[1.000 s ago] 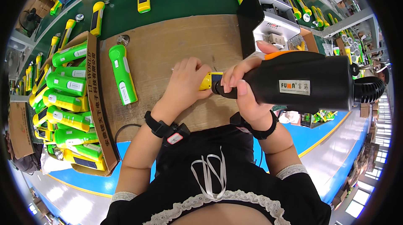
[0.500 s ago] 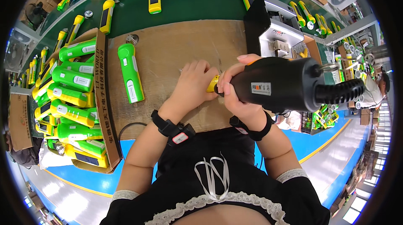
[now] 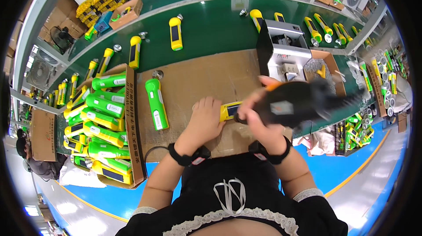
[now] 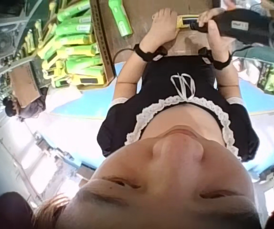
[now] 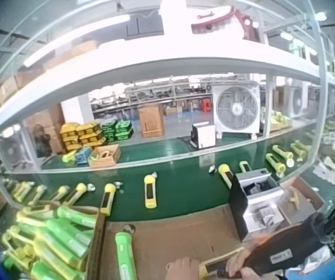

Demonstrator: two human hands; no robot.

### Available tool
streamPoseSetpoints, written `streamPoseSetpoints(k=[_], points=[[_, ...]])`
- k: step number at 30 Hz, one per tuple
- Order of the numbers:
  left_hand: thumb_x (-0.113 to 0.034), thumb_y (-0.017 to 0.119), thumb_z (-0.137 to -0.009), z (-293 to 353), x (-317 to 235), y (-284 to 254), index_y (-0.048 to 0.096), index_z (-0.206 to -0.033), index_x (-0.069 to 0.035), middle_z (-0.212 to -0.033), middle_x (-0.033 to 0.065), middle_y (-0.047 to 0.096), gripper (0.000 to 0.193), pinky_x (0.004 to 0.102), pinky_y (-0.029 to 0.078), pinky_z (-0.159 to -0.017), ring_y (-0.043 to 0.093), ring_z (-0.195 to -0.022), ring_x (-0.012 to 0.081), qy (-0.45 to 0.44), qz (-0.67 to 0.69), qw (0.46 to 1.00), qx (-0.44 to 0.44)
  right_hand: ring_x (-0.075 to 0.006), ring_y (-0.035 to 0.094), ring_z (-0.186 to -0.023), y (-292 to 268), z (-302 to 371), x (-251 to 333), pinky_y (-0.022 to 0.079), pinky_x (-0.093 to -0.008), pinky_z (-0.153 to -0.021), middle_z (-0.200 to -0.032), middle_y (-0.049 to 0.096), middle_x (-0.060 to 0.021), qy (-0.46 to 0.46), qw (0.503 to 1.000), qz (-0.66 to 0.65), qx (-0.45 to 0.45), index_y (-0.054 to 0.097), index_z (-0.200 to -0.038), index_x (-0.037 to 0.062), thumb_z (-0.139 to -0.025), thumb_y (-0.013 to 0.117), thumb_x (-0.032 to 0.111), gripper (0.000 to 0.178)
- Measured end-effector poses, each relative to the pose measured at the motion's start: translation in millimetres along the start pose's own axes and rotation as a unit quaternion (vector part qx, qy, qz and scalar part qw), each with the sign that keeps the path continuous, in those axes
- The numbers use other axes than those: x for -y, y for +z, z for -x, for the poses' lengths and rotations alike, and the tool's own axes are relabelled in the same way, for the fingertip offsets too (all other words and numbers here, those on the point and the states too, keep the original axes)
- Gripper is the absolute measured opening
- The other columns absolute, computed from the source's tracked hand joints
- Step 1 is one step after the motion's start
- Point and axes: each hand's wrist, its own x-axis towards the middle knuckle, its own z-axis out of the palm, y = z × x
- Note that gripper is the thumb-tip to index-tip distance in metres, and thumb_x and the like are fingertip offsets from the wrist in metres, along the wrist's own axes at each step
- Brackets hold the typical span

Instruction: Assembling and testing handheld flashlights using an electric screwdriver.

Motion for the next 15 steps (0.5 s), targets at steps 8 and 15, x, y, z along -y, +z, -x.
streamPoseSetpoints(k=[8, 15], points=[[-0.040, 0.074, -0.069, -79, 9, 39, 0.052, -0.094, 0.003, -0.092, 0.0174, 0.053, 0.054, 0.0407, 0.047, -0.070, 0.055, -0.083, 0.0334, -0.234, -0.123, 0.964, -0.030, -0.0162, 0.051, -0.057, -55, 16, 64, 0.046, -0.0310, -0.057, -0.074, 0.049, -0.0039, -0.099, 0.988, 0.030, -0.115, 0.025, -0.132, 0.0048, -0.076, 0.073, 0.027, 0.077], [-0.063, 0.055, -0.077, -246, 89, 47, 0.047, -0.102, 0.007, -0.097, 0.0216, 0.052, 0.074, 0.0449, 0.048, -0.076, 0.057, -0.088, 0.0364, -0.310, -0.086, 0.924, -0.205, -0.0171, 0.050, -0.063, -76, 27, 55, 0.045, -0.0309, -0.060, -0.079, 0.050, -0.0062, -0.119, 0.979, 0.088, -0.142, 0.024, -0.132, 0.0034, -0.078, 0.068, 0.020, 0.071]])
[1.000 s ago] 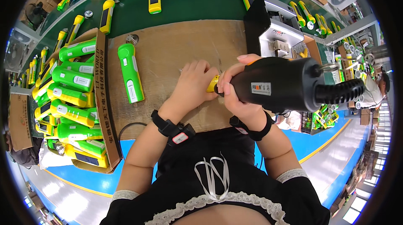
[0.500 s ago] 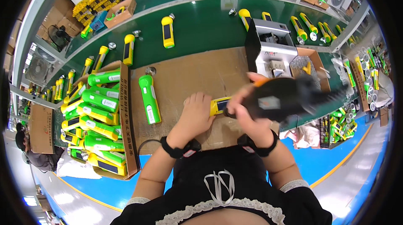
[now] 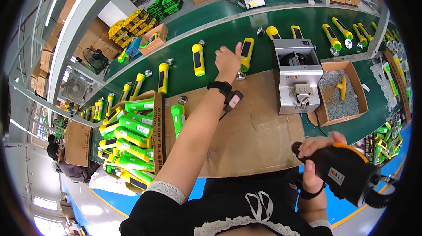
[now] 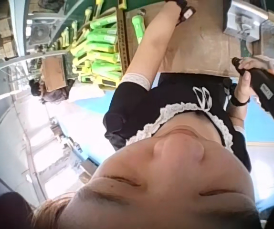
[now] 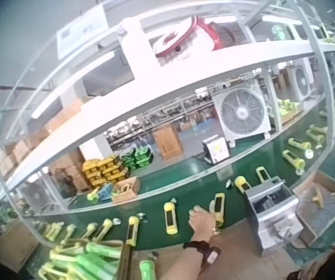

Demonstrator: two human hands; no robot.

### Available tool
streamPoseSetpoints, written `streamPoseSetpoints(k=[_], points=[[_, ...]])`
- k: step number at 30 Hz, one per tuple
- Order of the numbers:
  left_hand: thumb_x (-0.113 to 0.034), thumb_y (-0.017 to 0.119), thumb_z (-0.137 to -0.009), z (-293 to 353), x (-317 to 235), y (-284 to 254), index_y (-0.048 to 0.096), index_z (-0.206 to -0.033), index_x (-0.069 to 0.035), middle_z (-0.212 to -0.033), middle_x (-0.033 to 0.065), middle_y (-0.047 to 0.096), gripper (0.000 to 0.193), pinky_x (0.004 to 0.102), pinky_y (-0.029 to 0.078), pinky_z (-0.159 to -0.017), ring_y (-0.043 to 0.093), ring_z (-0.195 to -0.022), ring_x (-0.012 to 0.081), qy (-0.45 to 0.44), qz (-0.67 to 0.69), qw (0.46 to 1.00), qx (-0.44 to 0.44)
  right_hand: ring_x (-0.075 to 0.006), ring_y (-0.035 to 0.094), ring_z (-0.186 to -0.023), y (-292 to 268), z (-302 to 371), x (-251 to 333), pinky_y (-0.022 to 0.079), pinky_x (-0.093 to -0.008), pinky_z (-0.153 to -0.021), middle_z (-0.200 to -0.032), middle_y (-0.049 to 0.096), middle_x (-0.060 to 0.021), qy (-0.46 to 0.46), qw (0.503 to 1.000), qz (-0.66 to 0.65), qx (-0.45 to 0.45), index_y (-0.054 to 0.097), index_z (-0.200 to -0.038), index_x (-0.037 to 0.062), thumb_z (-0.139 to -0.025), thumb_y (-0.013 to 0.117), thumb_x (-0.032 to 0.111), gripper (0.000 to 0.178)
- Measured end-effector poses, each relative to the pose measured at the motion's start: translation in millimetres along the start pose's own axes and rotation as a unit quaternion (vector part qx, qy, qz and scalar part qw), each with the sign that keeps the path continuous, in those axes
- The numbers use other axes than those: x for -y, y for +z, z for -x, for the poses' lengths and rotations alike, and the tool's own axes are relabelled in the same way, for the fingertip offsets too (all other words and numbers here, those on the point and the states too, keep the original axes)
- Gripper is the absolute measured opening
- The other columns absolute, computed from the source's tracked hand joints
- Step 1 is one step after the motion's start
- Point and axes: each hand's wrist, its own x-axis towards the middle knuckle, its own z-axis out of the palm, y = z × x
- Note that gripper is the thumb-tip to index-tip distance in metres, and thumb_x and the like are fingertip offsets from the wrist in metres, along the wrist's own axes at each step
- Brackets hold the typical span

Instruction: Assembling and testing handheld flashlights using an electric screwdriver.

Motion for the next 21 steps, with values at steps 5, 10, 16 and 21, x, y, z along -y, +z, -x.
streamPoseSetpoints(k=[5, 10, 16, 21], points=[[-0.054, 0.061, -0.073, -45, 71, -2, 0.047, -0.120, 0.009, -0.126, 0.0240, 0.038, 0.079, 0.0516, 0.032, -0.092, 0.043, -0.109, 0.0370, -0.113, -0.334, 0.935, 0.049, -0.0155, 0.049, -0.063, -42, 14, 5, 0.043, -0.0278, -0.058, -0.078, 0.050, -0.0068, -0.003, 0.995, 0.094, -0.042, 0.025, -0.132, -0.0007, -0.080, 0.067, 0.020, 0.070], [-0.041, 0.060, -0.072, -78, 177, -33, 0.060, -0.116, -0.003, -0.134, 0.0231, 0.034, 0.058, 0.0566, 0.022, -0.097, 0.031, -0.122, 0.0435, -0.230, -0.344, 0.902, 0.120, -0.0156, 0.048, -0.061, -59, 27, -3, 0.041, -0.0274, -0.057, -0.076, 0.048, -0.0066, -0.005, 0.993, 0.112, -0.046, 0.025, -0.133, -0.0010, -0.081, 0.066, 0.021, 0.070], [-0.066, 0.066, -0.061, -62, 203, -100, 0.058, -0.120, -0.005, -0.129, 0.0209, 0.047, 0.085, 0.0484, 0.033, -0.098, 0.045, -0.121, 0.0366, -0.286, -0.266, 0.888, 0.243, -0.0153, 0.050, -0.065, -62, 28, -5, 0.044, -0.0267, -0.059, -0.079, 0.050, -0.0077, 0.004, 0.991, 0.127, -0.033, 0.025, -0.132, 0.0000, -0.080, 0.065, 0.014, 0.067], [-0.065, 0.065, -0.061, -65, 206, -101, 0.061, -0.115, -0.006, -0.114, 0.0156, 0.061, 0.081, 0.0337, 0.044, -0.090, 0.056, -0.111, 0.0294, -0.263, -0.212, 0.923, 0.184, -0.0132, 0.049, -0.064, -51, 11, -19, 0.043, -0.0257, -0.059, -0.078, 0.049, -0.0051, 0.039, 0.997, 0.063, -0.005, 0.023, -0.131, 0.0009, -0.080, 0.066, 0.016, 0.069]])
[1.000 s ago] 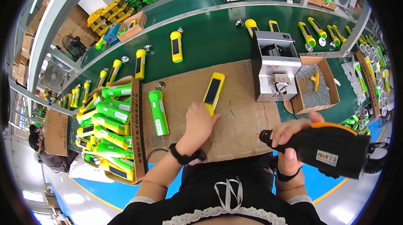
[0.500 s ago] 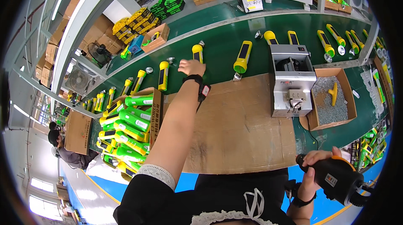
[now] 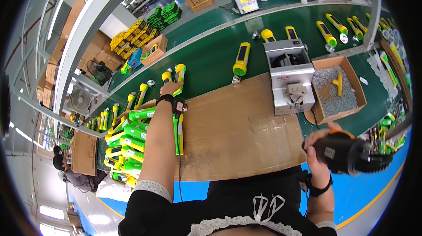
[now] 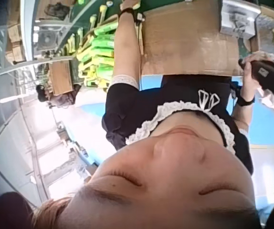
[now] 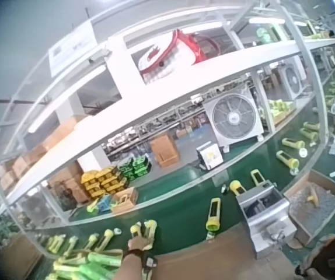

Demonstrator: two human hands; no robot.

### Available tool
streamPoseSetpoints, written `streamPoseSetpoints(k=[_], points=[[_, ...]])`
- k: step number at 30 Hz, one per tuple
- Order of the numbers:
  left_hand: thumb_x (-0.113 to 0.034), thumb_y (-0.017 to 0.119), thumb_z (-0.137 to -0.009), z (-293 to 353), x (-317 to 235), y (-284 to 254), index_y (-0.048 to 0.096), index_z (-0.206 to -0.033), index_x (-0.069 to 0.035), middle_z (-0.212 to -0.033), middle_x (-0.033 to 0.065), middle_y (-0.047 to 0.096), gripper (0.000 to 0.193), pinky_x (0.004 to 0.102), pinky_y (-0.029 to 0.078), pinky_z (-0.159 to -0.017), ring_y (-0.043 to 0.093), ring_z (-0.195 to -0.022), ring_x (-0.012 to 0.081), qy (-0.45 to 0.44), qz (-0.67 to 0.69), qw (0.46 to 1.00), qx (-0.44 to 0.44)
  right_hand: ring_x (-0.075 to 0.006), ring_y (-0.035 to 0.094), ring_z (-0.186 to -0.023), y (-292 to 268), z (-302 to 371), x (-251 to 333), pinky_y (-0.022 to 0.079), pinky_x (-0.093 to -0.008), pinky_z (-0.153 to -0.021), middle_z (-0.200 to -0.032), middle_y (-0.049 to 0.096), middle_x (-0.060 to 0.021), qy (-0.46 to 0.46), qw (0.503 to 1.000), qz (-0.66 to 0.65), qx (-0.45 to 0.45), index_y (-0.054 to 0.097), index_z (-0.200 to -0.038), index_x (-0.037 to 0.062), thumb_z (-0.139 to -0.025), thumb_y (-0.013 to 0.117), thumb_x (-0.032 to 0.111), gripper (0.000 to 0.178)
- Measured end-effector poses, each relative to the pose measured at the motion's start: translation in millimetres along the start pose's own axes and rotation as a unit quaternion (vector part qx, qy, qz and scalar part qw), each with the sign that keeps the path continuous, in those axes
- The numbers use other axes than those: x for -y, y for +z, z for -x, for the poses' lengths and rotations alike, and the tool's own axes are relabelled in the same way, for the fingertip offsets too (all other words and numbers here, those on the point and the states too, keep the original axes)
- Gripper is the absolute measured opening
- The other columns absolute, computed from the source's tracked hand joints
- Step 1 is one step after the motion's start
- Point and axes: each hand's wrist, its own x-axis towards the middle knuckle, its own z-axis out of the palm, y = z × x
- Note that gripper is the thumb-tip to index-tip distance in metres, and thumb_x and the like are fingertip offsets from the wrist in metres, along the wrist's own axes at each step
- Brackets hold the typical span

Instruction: Assembling and testing handheld flashlights using an electric screwdriver.

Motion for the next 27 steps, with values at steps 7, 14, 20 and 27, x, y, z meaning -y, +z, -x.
streamPoseSetpoints(k=[7, 14, 20, 27], points=[[-0.059, 0.061, -0.063, 126, -33, -20, 0.067, -0.100, -0.004, -0.097, 0.0201, 0.066, 0.066, 0.0404, 0.048, -0.085, 0.062, -0.096, 0.0350, 0.203, -0.011, 0.979, -0.026, -0.0144, 0.053, -0.063, 22, -69, 4, 0.045, -0.0280, -0.060, -0.075, 0.052, -0.0070, -0.094, 0.995, 0.002, -0.033, 0.025, -0.131, -0.0041, -0.082, 0.063, 0.011, 0.064], [-0.049, 0.068, -0.063, 273, 23, 29, 0.067, -0.089, -0.002, -0.092, 0.0314, 0.051, 0.054, 0.0461, 0.049, -0.075, 0.056, -0.085, 0.0442, 0.206, 0.027, 0.976, -0.057, -0.0100, 0.056, -0.063, 41, -103, -19, 0.046, -0.0239, -0.060, -0.073, 0.058, -0.0048, -0.128, 0.988, -0.066, -0.050, 0.040, -0.124, -0.0070, -0.077, 0.064, 0.000, 0.054], [-0.044, 0.069, -0.070, 309, 47, 44, 0.064, -0.099, -0.005, -0.101, 0.0279, 0.049, 0.049, 0.0438, 0.045, -0.080, 0.051, -0.096, 0.0418, 0.241, -0.067, 0.955, -0.158, -0.0062, 0.054, -0.064, 45, -106, -33, 0.045, -0.0221, -0.060, -0.075, 0.058, -0.0007, -0.066, 0.997, 0.024, -0.015, 0.049, -0.117, -0.0018, -0.076, 0.065, -0.002, 0.044], [-0.005, 0.054, -0.076, 314, 62, 22, 0.052, -0.124, -0.018, -0.078, 0.0121, 0.054, 0.050, 0.0385, 0.044, -0.068, 0.056, -0.070, 0.0267, 0.538, -0.051, 0.841, -0.039, -0.0106, 0.054, -0.057, 46, -99, -11, 0.045, -0.0249, -0.054, -0.069, 0.056, -0.0036, -0.010, 1.000, 0.001, 0.026, 0.046, -0.118, -0.0040, -0.077, 0.060, -0.001, 0.043]])
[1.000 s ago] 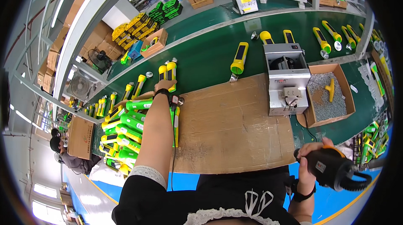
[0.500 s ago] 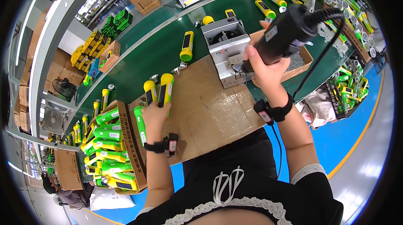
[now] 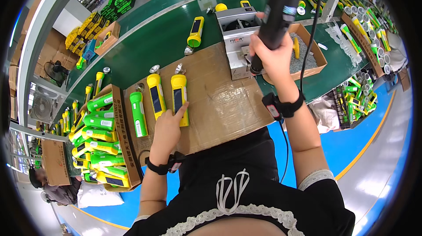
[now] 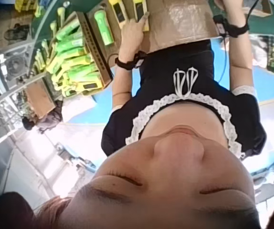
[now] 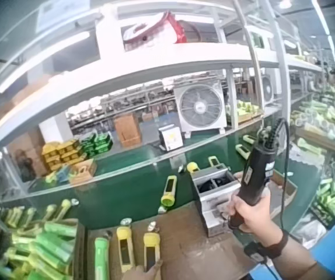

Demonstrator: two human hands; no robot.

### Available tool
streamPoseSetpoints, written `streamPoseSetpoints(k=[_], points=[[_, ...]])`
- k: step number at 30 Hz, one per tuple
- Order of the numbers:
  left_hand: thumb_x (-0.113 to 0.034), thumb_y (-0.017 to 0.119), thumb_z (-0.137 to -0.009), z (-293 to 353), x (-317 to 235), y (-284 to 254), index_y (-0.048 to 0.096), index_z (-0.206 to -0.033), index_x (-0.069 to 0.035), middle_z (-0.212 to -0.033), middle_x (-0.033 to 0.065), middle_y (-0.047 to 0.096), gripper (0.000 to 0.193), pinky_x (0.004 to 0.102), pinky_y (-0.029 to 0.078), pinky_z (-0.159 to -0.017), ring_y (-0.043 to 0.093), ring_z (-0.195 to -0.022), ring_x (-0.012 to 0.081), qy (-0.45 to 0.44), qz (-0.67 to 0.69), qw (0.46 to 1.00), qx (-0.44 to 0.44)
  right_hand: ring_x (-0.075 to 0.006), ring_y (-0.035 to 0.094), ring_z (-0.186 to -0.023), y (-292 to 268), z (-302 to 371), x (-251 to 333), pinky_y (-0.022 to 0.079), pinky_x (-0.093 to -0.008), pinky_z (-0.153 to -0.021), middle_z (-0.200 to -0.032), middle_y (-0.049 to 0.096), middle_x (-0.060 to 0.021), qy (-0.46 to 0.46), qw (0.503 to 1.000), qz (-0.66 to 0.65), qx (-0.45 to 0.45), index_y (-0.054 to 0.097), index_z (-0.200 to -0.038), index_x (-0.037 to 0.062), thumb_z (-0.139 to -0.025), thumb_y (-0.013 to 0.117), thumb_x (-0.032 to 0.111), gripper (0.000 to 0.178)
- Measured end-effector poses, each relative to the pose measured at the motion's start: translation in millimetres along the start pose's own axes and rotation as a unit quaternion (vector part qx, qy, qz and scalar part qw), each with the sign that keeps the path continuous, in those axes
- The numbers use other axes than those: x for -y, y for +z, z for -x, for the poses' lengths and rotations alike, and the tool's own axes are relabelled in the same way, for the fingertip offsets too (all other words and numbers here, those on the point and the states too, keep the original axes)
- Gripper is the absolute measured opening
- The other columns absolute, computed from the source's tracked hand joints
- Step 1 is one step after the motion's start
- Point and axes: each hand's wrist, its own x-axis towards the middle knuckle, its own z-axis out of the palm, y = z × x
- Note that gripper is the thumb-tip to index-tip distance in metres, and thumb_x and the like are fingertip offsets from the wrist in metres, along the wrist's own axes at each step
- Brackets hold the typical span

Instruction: Assembling and testing handheld flashlights using an electric screwdriver.

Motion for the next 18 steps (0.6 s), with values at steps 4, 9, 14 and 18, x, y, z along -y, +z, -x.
streamPoseSetpoints(k=[4, 9, 14, 18], points=[[-0.005, 0.061, -0.070, -4, -9, 2, 0.056, -0.117, -0.017, -0.079, 0.0122, 0.052, 0.049, 0.0377, 0.043, -0.070, 0.054, -0.075, 0.0284, 0.074, 0.050, 0.996, -0.020, -0.0161, 0.052, -0.053, -4, 35, 16, 0.044, -0.0295, -0.052, -0.067, 0.050, -0.0069, -0.009, 0.997, -0.074, 0.023, 0.033, -0.128, -0.0046, -0.080, 0.061, 0.007, 0.056], [-0.024, 0.075, -0.059, -25, -47, 15, 0.056, -0.101, -0.008, -0.086, 0.0100, 0.050, 0.049, 0.0384, 0.041, -0.074, 0.050, -0.082, 0.0283, 0.150, 0.127, 0.973, -0.117, -0.0169, 0.051, -0.057, 11, 84, 34, 0.046, -0.0316, -0.058, -0.071, 0.049, -0.0062, 0.030, 0.986, -0.137, 0.090, 0.025, -0.130, 0.0028, -0.080, 0.068, 0.022, 0.068], [-0.038, 0.078, -0.056, -26, -87, 48, 0.052, -0.090, -0.005, -0.084, 0.0097, 0.048, 0.054, 0.0385, 0.040, -0.074, 0.049, -0.081, 0.0268, 0.050, 0.153, 0.979, -0.129, -0.0176, 0.053, -0.062, 18, 106, 39, 0.047, -0.0341, -0.063, -0.074, 0.050, -0.0051, 0.048, 0.987, -0.091, 0.121, 0.025, -0.128, 0.0095, -0.080, 0.068, 0.024, 0.066], [-0.040, 0.077, -0.058, -26, -91, 51, 0.053, -0.090, -0.005, -0.083, 0.0094, 0.048, 0.053, 0.0388, 0.040, -0.073, 0.049, -0.080, 0.0269, 0.003, 0.135, 0.983, -0.122, -0.0173, 0.054, -0.062, 20, 106, 35, 0.048, -0.0350, -0.063, -0.074, 0.051, -0.0040, 0.065, 0.990, -0.082, 0.093, 0.026, -0.128, 0.0106, -0.080, 0.071, 0.028, 0.068]])
